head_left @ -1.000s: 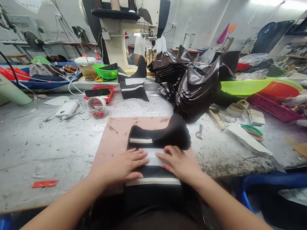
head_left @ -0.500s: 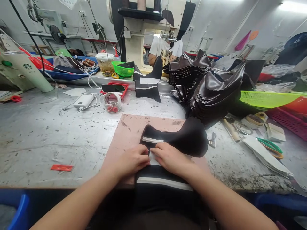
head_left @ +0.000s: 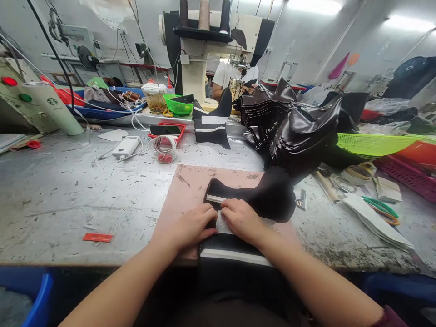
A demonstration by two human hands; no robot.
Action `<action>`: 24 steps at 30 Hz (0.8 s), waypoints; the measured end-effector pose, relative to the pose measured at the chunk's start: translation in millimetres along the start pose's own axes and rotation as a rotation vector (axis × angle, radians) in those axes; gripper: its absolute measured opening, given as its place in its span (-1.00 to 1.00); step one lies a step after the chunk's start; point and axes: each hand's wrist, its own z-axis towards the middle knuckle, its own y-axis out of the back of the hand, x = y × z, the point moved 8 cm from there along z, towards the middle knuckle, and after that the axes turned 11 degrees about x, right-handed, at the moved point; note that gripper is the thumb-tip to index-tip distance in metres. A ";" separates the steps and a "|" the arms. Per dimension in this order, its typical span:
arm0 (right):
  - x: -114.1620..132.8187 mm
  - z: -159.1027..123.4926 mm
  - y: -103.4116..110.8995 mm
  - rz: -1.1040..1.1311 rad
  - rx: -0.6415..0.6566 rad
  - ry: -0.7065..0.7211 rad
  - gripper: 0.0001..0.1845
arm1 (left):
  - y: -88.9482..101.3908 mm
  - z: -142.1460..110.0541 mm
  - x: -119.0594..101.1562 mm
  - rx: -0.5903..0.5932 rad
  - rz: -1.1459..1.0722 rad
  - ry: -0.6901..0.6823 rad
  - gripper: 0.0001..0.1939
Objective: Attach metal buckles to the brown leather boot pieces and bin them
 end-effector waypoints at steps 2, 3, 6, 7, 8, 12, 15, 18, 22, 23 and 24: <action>-4.4 -22.4 2.2 0.178 -0.095 0.059 -0.85 | -1.1 -0.9 -0.3 0.001 -0.012 -0.027 -0.79; -10.6 -37.1 1.3 0.292 -0.113 0.056 -0.85 | -1.5 -1.7 -0.2 0.006 -0.015 -0.039 -0.78; -41.3 -93.8 1.1 0.540 -0.188 -0.113 -0.86 | 1.6 -3.3 0.6 0.022 -0.020 -0.054 -0.79; -52.5 -115.6 3.5 0.563 -0.228 -0.204 -0.84 | 4.2 -2.5 0.1 0.030 -0.011 -0.050 -0.80; -61.6 -136.7 6.1 0.566 -0.249 -0.289 -0.82 | 6.8 -0.5 -1.7 0.044 0.014 -0.043 -0.82; -67.1 -191.7 -9.1 0.595 0.146 -0.464 -0.78 | 10.2 22.7 -25.2 0.140 0.312 -0.034 -0.78; -55.1 -207.8 -20.2 0.612 0.417 -0.457 -0.85 | -1.1 47.4 -64.3 0.149 0.428 -0.254 -0.76; -57.9 -199.2 -15.0 0.608 0.369 -0.470 -0.77 | -24.6 60.2 -93.8 0.199 0.316 -0.564 -0.46; -86.6 -173.1 0.6 0.565 0.024 -0.585 -0.72 | -48.5 68.6 -89.9 0.272 0.227 -0.610 -0.31; -93.3 -165.7 4.1 0.541 -0.071 -0.608 -0.69 | -50.3 68.7 -88.8 0.271 0.218 -0.602 -0.32; -98.0 -157.3 6.9 0.510 -0.144 -0.620 -0.64 | -50.1 68.0 -88.8 0.262 0.214 -0.594 -0.32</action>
